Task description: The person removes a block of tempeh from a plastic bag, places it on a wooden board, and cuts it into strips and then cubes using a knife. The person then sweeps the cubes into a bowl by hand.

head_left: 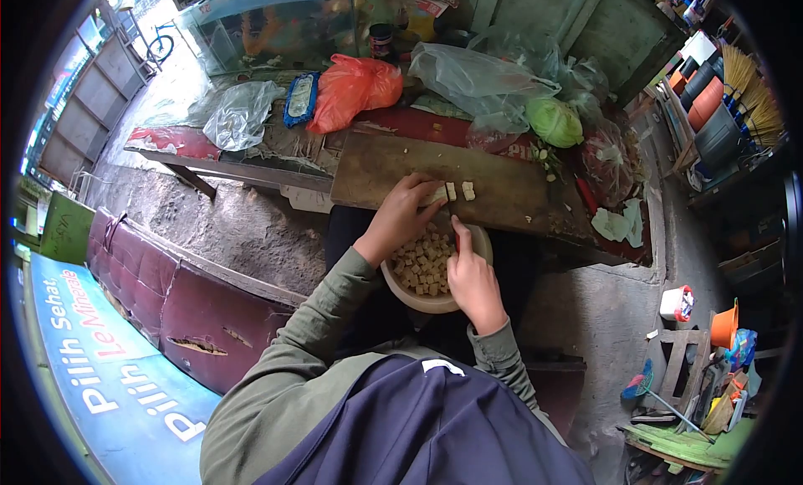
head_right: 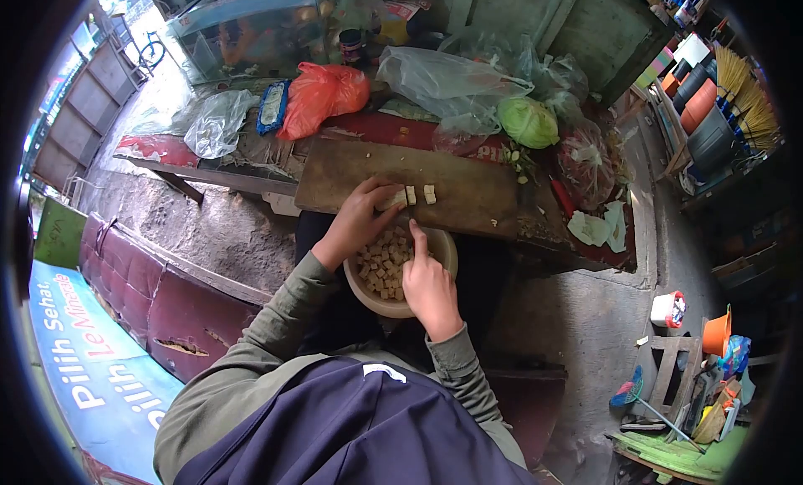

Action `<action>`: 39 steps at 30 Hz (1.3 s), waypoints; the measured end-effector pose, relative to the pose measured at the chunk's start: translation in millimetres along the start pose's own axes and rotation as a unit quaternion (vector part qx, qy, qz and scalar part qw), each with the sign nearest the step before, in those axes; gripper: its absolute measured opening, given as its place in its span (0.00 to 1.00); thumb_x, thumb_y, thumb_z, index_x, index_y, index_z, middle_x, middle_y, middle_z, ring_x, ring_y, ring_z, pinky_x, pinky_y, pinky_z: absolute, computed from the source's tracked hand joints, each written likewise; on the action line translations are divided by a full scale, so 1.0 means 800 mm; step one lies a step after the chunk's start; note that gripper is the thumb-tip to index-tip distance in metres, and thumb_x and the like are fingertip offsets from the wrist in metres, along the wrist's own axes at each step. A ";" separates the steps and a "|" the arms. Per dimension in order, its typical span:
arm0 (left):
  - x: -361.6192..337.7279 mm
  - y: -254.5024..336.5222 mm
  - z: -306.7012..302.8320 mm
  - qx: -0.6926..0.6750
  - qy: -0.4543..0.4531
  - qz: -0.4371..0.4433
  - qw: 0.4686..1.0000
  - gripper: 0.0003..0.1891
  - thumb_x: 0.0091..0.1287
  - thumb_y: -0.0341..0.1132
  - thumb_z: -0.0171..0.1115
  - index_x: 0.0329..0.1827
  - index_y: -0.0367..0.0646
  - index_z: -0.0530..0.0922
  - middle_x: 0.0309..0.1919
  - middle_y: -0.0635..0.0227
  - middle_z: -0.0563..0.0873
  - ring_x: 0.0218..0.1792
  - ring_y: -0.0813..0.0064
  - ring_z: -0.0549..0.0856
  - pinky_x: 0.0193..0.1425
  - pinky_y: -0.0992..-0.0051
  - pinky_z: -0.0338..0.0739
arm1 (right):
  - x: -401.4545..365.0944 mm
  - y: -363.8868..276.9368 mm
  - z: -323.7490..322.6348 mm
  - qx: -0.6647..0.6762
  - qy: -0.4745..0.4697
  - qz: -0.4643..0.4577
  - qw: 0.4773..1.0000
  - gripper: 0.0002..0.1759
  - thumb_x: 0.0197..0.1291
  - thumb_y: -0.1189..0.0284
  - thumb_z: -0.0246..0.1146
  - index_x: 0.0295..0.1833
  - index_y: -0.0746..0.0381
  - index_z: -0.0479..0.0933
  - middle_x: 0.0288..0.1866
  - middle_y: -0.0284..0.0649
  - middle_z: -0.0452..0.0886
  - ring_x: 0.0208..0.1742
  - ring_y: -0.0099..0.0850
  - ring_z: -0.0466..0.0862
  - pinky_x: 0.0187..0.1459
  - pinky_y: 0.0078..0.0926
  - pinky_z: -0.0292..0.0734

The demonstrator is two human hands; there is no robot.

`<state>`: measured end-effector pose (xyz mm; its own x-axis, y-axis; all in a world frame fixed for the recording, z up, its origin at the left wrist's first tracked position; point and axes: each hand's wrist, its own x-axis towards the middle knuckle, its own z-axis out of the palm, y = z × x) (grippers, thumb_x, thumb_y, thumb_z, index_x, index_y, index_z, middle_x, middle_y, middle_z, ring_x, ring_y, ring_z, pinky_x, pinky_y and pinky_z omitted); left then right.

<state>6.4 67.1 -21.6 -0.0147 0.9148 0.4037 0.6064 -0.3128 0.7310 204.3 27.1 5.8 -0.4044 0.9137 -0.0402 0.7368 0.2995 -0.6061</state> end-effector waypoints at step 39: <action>-0.021 -0.013 -0.020 0.047 0.021 0.027 0.998 0.20 0.71 0.37 0.72 0.62 0.38 0.83 0.57 0.53 0.84 0.60 0.49 0.82 0.66 0.57 0.78 | -0.014 -0.028 0.001 0.034 0.001 -0.038 0.999 0.37 0.73 0.75 0.53 0.86 0.53 0.53 0.40 0.64 0.85 0.43 0.67 0.86 0.45 0.65 0.80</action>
<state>-12.6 50.9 -26.8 -0.0111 0.8850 0.4655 0.6789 -0.3352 0.6533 192.4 9.8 19.3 -0.4572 0.8893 0.0087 0.6652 0.3484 -0.6604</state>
